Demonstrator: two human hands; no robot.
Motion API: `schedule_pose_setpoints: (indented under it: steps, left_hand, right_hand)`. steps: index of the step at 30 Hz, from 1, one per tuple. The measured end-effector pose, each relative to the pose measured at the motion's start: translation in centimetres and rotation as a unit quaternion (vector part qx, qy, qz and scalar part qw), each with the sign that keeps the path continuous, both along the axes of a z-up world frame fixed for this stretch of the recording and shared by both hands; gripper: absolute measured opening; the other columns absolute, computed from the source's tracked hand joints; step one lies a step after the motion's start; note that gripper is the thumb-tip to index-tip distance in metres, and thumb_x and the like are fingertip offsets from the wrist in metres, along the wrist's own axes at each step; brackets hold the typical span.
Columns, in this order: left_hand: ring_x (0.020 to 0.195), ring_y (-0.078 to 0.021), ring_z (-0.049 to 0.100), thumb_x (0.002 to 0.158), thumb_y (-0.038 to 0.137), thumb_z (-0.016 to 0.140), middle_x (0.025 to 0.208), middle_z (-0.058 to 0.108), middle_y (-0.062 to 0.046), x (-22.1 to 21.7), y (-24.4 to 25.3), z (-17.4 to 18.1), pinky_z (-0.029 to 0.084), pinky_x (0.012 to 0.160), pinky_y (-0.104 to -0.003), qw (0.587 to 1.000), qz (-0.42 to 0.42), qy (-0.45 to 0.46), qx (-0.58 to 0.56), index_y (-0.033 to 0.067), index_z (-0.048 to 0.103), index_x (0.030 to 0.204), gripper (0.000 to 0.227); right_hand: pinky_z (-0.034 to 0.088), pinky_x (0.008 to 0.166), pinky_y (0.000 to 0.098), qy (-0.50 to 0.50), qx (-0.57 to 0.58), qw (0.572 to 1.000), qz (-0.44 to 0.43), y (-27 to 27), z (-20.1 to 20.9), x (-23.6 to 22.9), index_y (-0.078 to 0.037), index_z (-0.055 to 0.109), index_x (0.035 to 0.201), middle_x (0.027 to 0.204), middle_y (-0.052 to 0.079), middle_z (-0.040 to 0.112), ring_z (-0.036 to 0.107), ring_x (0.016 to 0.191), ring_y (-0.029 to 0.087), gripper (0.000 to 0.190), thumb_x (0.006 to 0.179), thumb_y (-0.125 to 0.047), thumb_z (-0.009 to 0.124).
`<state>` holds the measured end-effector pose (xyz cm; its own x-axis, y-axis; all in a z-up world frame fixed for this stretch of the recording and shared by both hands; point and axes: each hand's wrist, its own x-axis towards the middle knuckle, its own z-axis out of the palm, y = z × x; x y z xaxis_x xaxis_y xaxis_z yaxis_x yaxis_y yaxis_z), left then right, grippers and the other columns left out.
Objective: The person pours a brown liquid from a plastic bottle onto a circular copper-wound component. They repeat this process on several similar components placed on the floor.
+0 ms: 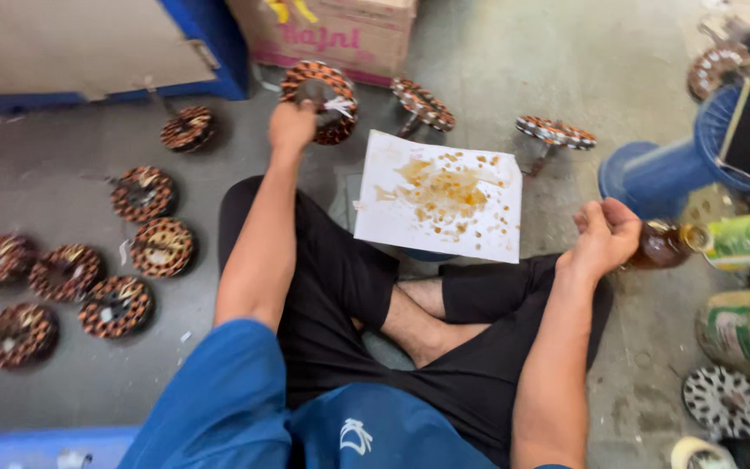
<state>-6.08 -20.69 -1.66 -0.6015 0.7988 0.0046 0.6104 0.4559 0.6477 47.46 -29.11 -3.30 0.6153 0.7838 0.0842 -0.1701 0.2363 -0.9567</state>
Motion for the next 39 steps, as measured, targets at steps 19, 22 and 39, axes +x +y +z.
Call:
schedule_pose_setpoints:
  steps: [19,22,39]
  left_hand:
    - [0.051,-0.0239,0.065,0.099,0.03,0.068,0.056,0.063,-0.012,15.2,-12.4,17.2,0.053,0.057,-0.039,0.955,-0.286,-0.014,0.08,0.002,0.078,0.08,0.035]
    - [0.055,-0.038,0.063,0.097,0.033,0.07,0.057,0.06,-0.021,17.1,-11.6,15.3,0.053,0.06,-0.048,0.94,-0.324,0.065,0.082,0.0003,0.076,0.076,0.039]
    - [0.078,-0.0373,0.069,0.084,0.038,0.078,0.083,0.07,-0.014,20.3,-10.8,14.5,0.052,0.059,-0.049,0.867,-0.435,0.147,0.196,0.0034,0.075,0.092,0.035]
  right_hand:
    - [0.053,0.116,0.0417,-0.053,-0.191,0.975,0.102,-2.1,-7.6,14.0,-0.002,0.048,0.152,0.143,0.012,0.067,0.067,0.132,0.027,0.09,0.075,0.005,0.096]
    - [0.053,0.112,0.0403,-0.046,-0.155,0.983,0.091,-1.7,-8.0,14.1,-0.007,0.04,0.149,0.14,0.01,0.063,0.065,0.13,0.025,0.095,0.072,0.003,0.096]
    - [0.048,0.116,0.0403,-0.241,-0.002,0.97,0.017,-1.2,-3.8,11.0,-0.003,0.044,0.15,0.142,0.011,0.06,0.061,0.131,0.024,0.1,0.072,-0.018,0.105]
